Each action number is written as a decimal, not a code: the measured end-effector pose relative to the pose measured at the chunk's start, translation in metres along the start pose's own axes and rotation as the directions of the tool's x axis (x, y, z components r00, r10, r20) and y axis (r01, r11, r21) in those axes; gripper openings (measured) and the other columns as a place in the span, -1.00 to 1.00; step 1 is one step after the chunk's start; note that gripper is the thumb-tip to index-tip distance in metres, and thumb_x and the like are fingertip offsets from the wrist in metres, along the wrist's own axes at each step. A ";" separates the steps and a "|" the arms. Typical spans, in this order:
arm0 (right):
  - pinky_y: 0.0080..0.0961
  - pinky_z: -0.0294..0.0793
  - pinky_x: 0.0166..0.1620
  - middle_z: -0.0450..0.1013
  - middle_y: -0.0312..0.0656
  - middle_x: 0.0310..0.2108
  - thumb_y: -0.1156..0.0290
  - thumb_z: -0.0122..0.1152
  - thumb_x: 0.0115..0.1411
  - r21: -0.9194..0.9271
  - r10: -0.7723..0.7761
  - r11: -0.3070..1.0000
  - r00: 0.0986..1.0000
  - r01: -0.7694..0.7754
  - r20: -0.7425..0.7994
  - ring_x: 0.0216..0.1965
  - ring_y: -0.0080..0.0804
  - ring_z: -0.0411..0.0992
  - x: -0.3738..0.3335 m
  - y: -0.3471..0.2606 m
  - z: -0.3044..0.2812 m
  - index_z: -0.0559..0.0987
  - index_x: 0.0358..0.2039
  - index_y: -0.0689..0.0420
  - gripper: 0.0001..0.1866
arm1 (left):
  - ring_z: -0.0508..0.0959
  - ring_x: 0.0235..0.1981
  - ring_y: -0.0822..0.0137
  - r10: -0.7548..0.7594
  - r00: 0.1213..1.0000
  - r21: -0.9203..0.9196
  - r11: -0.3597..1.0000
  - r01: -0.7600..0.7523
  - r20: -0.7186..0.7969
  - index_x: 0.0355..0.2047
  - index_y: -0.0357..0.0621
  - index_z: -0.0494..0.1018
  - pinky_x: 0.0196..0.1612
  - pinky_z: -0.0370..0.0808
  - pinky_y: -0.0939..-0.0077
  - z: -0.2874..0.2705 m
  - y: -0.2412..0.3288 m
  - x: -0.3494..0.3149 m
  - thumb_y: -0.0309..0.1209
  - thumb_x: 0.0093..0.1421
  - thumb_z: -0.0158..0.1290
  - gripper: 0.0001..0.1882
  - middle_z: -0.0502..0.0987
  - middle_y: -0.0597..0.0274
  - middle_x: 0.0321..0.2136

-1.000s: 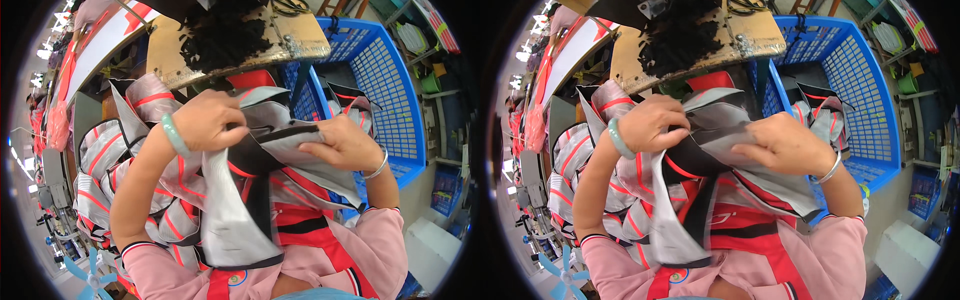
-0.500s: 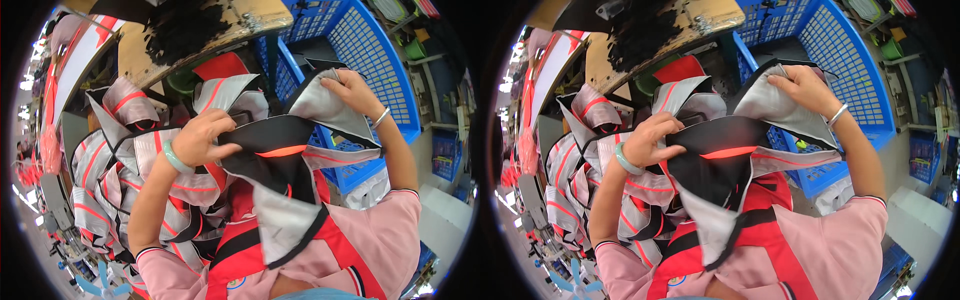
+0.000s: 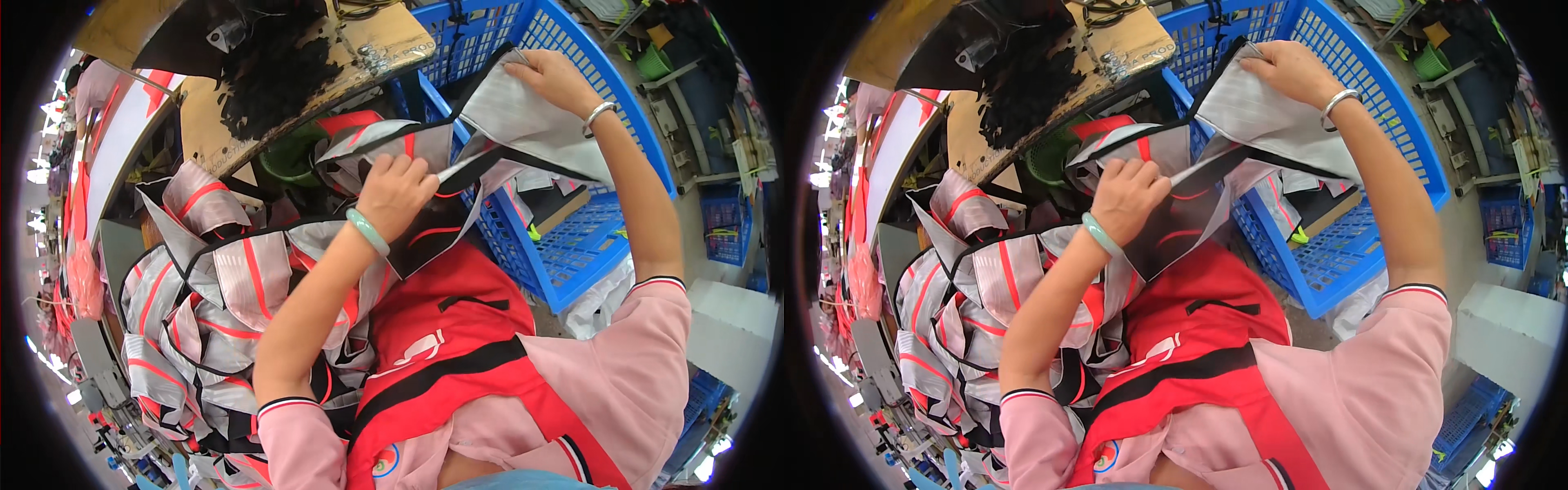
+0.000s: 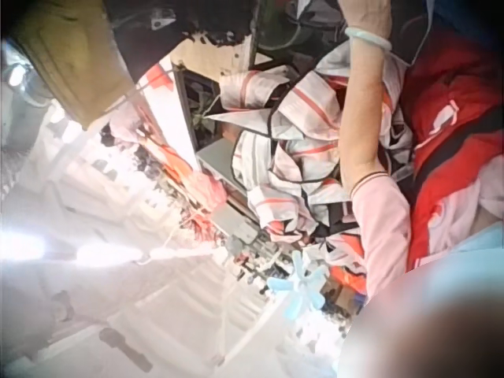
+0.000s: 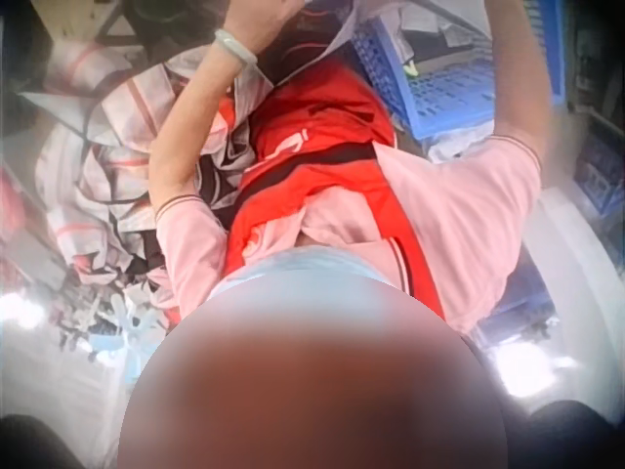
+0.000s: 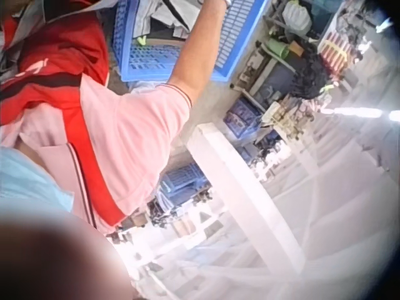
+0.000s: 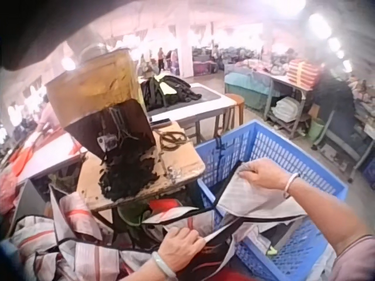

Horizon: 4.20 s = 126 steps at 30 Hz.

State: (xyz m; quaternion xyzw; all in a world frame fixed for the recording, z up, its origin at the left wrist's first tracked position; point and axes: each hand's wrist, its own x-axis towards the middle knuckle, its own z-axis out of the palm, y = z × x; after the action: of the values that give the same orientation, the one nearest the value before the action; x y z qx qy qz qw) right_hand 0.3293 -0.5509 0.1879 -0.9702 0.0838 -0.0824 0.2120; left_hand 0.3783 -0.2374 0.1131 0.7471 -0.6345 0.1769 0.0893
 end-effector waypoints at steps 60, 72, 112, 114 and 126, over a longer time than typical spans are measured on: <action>-0.68 0.30 -0.34 0.41 -0.39 -0.49 0.26 0.13 0.25 0.664 -0.334 0.728 0.934 0.171 0.125 -0.42 -0.71 0.28 0.166 -0.220 0.082 0.54 -0.28 0.24 -0.73 | 0.53 -0.42 0.56 -0.752 0.494 -0.861 -0.186 0.474 0.435 -0.28 -0.20 0.57 -0.29 0.46 0.68 -0.124 -0.238 -0.029 -0.41 0.16 0.17 -0.85 0.58 0.38 -0.43; -0.56 0.36 -0.36 0.46 -0.26 -0.53 0.21 0.13 0.21 0.690 -0.298 0.704 0.952 0.170 0.070 -0.47 -0.58 0.34 0.174 -0.224 0.080 0.57 -0.30 0.25 -0.69 | 0.52 -0.41 0.56 -0.750 0.494 -0.872 -0.223 0.436 0.439 -0.25 -0.24 0.56 -0.30 0.45 0.71 -0.123 -0.254 -0.032 -0.35 0.16 0.18 -0.77 0.57 0.37 -0.41; -0.70 0.19 -0.50 0.33 -0.44 -0.58 0.33 0.19 0.21 0.974 -0.162 0.199 0.976 -0.112 0.146 -0.58 -0.71 0.23 0.161 -0.242 0.120 0.52 -0.35 0.17 -0.83 | 0.47 -0.34 0.58 -0.794 0.512 -0.799 0.056 0.599 0.328 -0.21 -0.41 0.55 -0.24 0.40 0.69 -0.118 -0.233 -0.023 -0.31 0.13 0.20 -0.64 0.56 0.33 -0.39; -0.70 0.19 -0.50 0.33 -0.43 -0.58 0.33 0.19 0.21 0.979 -0.155 0.169 0.977 -0.117 0.144 -0.58 -0.71 0.24 0.162 -0.243 0.121 0.52 -0.35 0.17 -0.84 | 0.49 -0.34 0.58 -0.790 0.516 -0.847 -0.008 0.531 0.330 -0.19 -0.41 0.54 -0.24 0.40 0.71 -0.118 -0.233 -0.023 -0.35 0.15 0.19 -0.67 0.56 0.32 -0.37; -0.72 0.25 -0.48 0.35 -0.42 -0.55 0.31 0.19 0.22 0.965 -0.125 -0.126 0.968 -0.231 0.216 -0.56 -0.71 0.28 0.171 -0.239 0.116 0.55 -0.36 0.14 -0.84 | 0.51 -0.33 0.56 -0.828 0.461 -0.903 -0.118 0.414 0.320 -0.18 -0.37 0.54 -0.23 0.42 0.72 -0.116 -0.231 -0.016 -0.39 0.17 0.18 -0.71 0.58 0.30 -0.35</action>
State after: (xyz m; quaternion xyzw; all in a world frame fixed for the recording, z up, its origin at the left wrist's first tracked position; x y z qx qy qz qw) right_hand 0.5491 -0.3244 0.2072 -0.4786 0.0073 0.0075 0.8780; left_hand 0.5849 -0.1403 0.2346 0.7027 -0.1264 -0.1549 0.6828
